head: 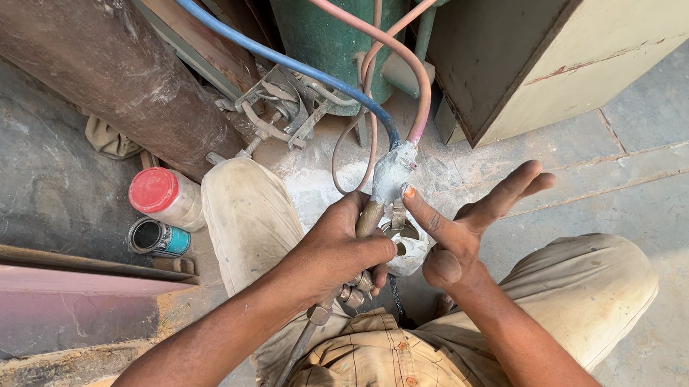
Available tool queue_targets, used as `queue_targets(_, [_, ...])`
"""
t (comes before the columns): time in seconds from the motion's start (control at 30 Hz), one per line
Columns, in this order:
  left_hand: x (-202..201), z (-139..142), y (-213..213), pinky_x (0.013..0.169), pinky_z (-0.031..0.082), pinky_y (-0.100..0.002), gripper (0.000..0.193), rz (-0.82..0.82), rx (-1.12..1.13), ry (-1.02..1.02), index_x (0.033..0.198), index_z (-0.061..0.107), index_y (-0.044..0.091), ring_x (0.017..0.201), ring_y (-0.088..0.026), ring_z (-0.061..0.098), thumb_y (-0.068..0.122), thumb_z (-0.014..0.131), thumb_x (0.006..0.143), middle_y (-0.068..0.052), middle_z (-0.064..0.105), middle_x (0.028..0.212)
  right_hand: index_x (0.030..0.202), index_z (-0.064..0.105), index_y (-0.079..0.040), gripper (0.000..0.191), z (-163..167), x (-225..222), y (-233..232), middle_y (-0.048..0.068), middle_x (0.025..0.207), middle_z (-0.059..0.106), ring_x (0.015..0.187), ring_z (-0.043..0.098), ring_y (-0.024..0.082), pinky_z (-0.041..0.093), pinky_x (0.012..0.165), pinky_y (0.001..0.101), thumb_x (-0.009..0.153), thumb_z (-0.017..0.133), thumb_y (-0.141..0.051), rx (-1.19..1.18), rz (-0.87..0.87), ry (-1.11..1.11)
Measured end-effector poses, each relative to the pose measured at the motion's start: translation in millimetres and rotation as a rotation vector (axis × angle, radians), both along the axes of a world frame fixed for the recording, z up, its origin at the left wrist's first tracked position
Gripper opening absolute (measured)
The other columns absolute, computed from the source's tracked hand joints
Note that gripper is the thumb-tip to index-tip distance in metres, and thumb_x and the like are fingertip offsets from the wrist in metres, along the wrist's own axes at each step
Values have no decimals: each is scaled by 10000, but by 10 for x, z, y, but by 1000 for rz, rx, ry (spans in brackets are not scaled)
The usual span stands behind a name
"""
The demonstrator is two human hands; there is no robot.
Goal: The person applies a white paste-like substance to a junction where two hoses connect to a metal pipe. They use their fingers and a small metal scraper to spread and smooth the material around the connection point.
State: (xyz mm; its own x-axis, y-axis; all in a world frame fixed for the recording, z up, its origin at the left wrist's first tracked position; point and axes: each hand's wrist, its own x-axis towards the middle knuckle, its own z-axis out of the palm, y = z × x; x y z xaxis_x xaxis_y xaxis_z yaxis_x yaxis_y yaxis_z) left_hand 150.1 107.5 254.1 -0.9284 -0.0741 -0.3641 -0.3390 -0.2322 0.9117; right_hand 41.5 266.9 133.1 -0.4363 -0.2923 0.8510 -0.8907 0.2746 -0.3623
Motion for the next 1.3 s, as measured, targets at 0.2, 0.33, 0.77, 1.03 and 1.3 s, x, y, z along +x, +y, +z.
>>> queue_targets(0.2, [-19,-17,-22,431,547,-331,476,-12,8,10,1223,463,-91,521,-161,631,-17,627,783,-132,597,783,1274,811,-335,378,-315,-11,67,174,1737,-271,1488,-436,317,-287,1187,558,1050,539,-196,143,53,7])
queue_targets(0.33, [-27,-38,-34,428,533,-326,481,-12,54,39,1230,459,-58,510,-157,618,-19,617,777,-109,647,822,1289,784,-327,476,-428,44,171,193,1716,-270,1540,-416,336,-284,1195,575,960,485,-157,158,44,-47])
queue_targets(0.77, [-53,-30,-4,430,526,-312,490,-12,-7,-25,1268,458,-43,509,-142,620,-2,615,806,-76,588,754,1326,765,-327,472,-385,-23,29,214,1710,-244,1558,-377,367,-263,1209,610,1012,421,-406,56,-89,-54])
queue_targets(1.03, [-60,-46,-5,425,526,-310,483,-17,-11,-9,1266,448,-65,510,-148,618,-9,611,814,-104,580,751,1319,799,-303,542,-303,-105,7,174,1725,-254,1551,-371,333,-244,1224,575,1084,375,-545,85,-138,-17])
queue_targets(1.3, [-83,-65,-9,424,529,-317,464,-19,-43,-35,1241,451,-59,505,-158,628,-14,616,810,-110,583,768,1268,807,-318,592,-262,25,42,146,1727,-267,1567,-382,327,-250,1222,579,1068,374,-668,113,-119,12])
